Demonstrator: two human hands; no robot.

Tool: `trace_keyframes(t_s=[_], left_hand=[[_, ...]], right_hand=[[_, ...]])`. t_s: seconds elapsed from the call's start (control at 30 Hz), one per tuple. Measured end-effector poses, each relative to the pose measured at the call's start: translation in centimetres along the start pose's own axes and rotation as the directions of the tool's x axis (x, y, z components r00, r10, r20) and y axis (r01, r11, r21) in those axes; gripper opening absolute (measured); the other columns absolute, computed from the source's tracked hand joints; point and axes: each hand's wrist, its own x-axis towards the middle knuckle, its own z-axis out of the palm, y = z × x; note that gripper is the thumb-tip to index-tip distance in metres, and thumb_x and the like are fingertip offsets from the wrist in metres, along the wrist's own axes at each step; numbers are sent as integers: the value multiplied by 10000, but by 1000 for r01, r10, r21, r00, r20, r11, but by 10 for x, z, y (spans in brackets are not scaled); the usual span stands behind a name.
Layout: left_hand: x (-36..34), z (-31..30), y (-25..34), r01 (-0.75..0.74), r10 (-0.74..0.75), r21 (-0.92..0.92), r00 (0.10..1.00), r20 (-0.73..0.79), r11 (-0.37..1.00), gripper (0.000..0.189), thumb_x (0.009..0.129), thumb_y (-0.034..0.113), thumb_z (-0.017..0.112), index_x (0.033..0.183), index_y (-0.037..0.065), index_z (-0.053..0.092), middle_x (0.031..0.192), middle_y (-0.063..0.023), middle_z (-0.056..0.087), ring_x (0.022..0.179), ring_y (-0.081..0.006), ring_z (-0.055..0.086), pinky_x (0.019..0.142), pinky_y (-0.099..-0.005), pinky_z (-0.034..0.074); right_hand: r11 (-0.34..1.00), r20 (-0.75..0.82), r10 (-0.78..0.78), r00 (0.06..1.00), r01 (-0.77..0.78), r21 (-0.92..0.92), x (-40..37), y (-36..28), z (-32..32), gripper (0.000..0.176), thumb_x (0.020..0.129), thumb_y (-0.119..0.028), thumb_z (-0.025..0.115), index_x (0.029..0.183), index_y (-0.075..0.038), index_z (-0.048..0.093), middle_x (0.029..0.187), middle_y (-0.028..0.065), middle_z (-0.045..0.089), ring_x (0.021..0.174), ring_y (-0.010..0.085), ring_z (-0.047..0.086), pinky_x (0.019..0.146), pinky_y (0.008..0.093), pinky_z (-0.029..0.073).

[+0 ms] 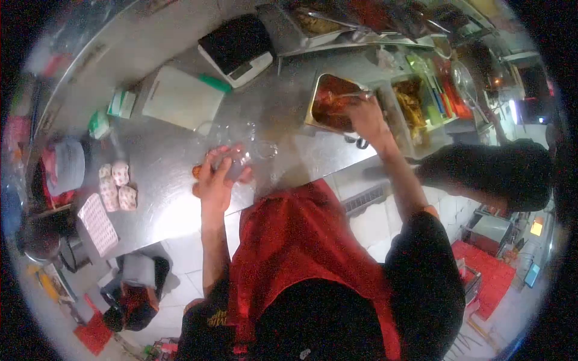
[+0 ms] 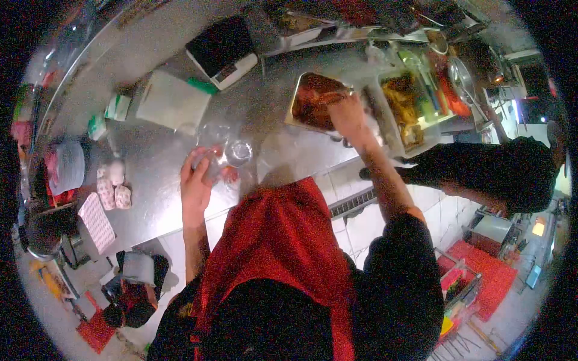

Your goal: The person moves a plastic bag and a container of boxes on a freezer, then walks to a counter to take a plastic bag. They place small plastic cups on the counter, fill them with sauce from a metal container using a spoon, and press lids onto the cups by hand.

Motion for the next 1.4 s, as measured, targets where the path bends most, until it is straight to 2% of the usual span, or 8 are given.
trace_keyframes(t_s=[0.13,0.17,0.4,0.57,0.8,1.1,1.27,1.4], left_hand=[[-1,20,-6,-70,58,-112,993,-107,991,247,1004,64,516,1246,37,471,1360,-223,525,1126,-356,617,868,-474,597],[-4,23,-10,-106,89,-112,985,-147,988,243,1004,71,521,1241,41,477,1365,-221,523,1136,-357,612,878,-481,592],[8,76,-44,-44,15,-158,983,-181,986,248,997,98,551,1235,72,488,1360,-215,534,1156,-373,602,895,-497,576],[19,112,-69,-32,-22,-252,978,-208,967,273,992,95,550,1256,74,484,1357,-215,543,1170,-372,593,985,-550,517],[18,135,-92,-118,35,-339,970,-241,934,278,985,106,562,1239,57,460,1337,-230,542,1171,-375,586,1020,-573,489],[34,153,-112,-112,4,-402,965,-261,909,378,971,133,595,1300,54,427,1345,-212,551,1180,-348,580,1029,-630,464],[37,167,-126,-171,48,-409,954,-295,896,360,966,140,608,1275,69,437,1328,-203,564,1177,-344,586,1007,-595,487],[40,168,-134,-191,69,-414,954,-292,890,273,1001,67,516,1250,97,409,1324,-190,572,1175,-354,610,916,-475,548]], right_hand=[[980,130,147,981,-162,117,8,-8,-45,214,886,-183,548,809,-119,738,766,135,696,701,315,692,701,461,548],[996,91,53,994,-58,61,7,0,-40,193,861,-166,562,804,-120,741,738,131,692,682,308,705,599,440,561],[991,33,103,994,-106,80,31,10,-19,195,857,-140,555,791,-120,738,773,121,709,696,286,714,618,432,579],[926,349,-377,858,341,163,21,23,-43,207,806,-70,590,981,-100,697,1103,96,665,761,267,714,632,398,595],[952,267,-300,916,306,18,36,44,-56,159,786,-86,620,919,-76,705,1037,104,676,786,263,712,660,384,592],[841,201,-541,817,525,130,50,39,-68,154,809,-100,586,794,-76,737,784,133,720,755,285,725,644,417,582],[914,530,-382,757,223,339,37,27,-66,114,763,-81,616,790,3,688,809,204,683,821,349,689,740,482,555],[895,490,-351,798,131,427,24,17,-31,152,778,-84,604,843,17,697,833,227,679,839,398,669,780,505,542]])
